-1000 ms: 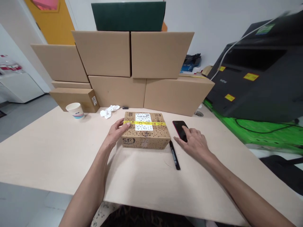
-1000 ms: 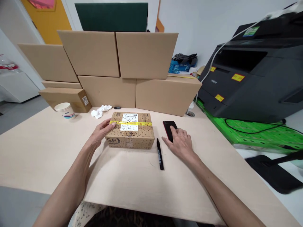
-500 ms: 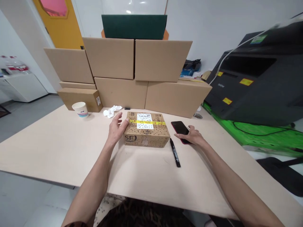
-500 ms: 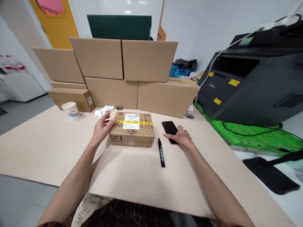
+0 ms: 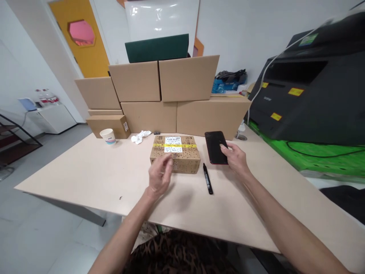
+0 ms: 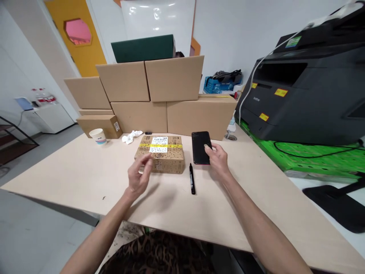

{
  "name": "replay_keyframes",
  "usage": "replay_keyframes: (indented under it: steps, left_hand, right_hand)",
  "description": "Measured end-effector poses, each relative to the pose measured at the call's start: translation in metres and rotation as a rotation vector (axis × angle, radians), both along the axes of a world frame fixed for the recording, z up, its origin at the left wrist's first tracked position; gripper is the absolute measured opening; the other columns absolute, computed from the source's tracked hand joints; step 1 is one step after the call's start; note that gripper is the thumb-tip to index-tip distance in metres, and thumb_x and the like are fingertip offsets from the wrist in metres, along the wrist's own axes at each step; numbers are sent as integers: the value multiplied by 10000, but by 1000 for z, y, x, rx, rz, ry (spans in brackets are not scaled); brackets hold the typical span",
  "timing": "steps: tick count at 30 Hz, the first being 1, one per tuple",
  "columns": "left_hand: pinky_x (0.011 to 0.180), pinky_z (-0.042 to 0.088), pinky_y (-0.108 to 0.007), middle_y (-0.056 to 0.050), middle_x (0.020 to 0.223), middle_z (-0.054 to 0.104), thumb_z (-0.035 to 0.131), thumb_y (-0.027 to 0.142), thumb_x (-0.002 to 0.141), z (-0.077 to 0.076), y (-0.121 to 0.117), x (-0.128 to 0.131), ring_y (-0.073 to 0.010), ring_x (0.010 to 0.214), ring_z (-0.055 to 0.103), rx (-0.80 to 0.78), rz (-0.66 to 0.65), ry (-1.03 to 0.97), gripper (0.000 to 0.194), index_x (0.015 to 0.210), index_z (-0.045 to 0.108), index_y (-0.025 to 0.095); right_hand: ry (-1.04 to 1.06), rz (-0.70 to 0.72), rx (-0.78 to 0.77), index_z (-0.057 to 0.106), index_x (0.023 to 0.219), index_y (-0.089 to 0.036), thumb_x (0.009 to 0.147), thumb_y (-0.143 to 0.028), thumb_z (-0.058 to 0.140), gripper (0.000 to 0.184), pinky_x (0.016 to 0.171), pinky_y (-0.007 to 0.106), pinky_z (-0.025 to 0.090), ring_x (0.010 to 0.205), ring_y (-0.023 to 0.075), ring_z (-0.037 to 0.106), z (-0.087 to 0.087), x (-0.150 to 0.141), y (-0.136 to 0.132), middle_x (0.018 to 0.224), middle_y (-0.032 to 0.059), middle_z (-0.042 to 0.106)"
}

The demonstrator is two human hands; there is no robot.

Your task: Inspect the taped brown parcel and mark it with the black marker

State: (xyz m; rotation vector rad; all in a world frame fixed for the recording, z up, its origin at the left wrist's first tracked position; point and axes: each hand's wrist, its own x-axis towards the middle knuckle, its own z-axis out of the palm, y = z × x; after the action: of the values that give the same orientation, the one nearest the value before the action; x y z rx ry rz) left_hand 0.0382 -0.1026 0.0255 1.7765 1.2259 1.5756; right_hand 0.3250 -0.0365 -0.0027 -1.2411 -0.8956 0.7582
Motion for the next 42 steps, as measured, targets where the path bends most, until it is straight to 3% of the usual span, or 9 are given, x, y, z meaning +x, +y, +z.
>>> replay_keyframes:
  steps: [3,5,8,10,17,21,26,32,42]
  left_hand:
    - [805,537,-413,-112,1051,741,603,573,924,-1,-10,33,-266,896,671,-201,-199,-69,502,1270,697,221]
    - [715,539,-392,-101,973,734,592,658,896,-3,-12,51,-233,757,670,-343,-319,-169,631,1329,654,202]
    - [633,541,-370,-84,863,705,644,739,811,-9,-14,71,-218,668,666,-448,-482,-280,809,1380,592,167]
    - [599,546,-356,-77,859,695,688,730,779,-13,-15,78,-202,631,663,-460,-525,-355,808,1349,578,166]
    - [534,552,-279,-27,800,680,699,629,843,-14,-18,85,-142,551,643,-381,-525,-461,725,1355,517,149]
    - [533,567,-263,-11,758,679,676,579,891,-19,-16,82,-132,543,635,-342,-495,-465,689,1388,513,131]
    - [541,585,-271,-69,948,740,642,538,935,-28,-13,71,-128,565,651,-286,-464,-403,702,1493,464,151]
    - [554,597,-274,-93,1033,751,642,516,944,-36,-9,58,-124,578,661,-277,-465,-371,747,1567,404,181]
    - [551,588,-252,-82,1001,734,646,531,936,-41,-3,53,-110,576,654,-269,-446,-350,760,1570,409,184]
  right_hand:
    - [188,132,127,659,1079,-213,617,-577,875,627,633,343,604,698,202,716,18,-30,-25,818,22,754]
    - [233,186,139,650,1131,-218,655,-550,870,621,562,320,580,621,185,684,26,-48,-43,761,2,734]
    - [219,233,144,620,1211,-217,715,-557,838,639,499,309,539,544,177,644,30,-68,-63,692,-15,704]
    - [205,240,148,613,1235,-202,730,-561,832,657,490,298,521,554,179,643,29,-74,-70,684,-10,701]
    - [137,176,198,653,1234,-150,756,-560,813,650,497,252,459,532,117,548,27,-76,-70,645,-18,663]
    - [56,226,229,662,1223,-152,802,-558,767,594,491,251,412,514,104,483,24,-74,-68,598,-51,580]
    - [-1,297,240,628,1268,-174,853,-514,729,546,537,262,435,544,112,485,16,-77,-66,616,-62,545]
    - [-34,358,244,581,1296,-171,873,-504,706,553,528,249,398,527,99,422,10,-81,-68,594,-89,454]
    - [-41,414,236,543,1319,-195,861,-539,703,595,583,260,441,574,119,481,4,-82,-64,625,-78,488]
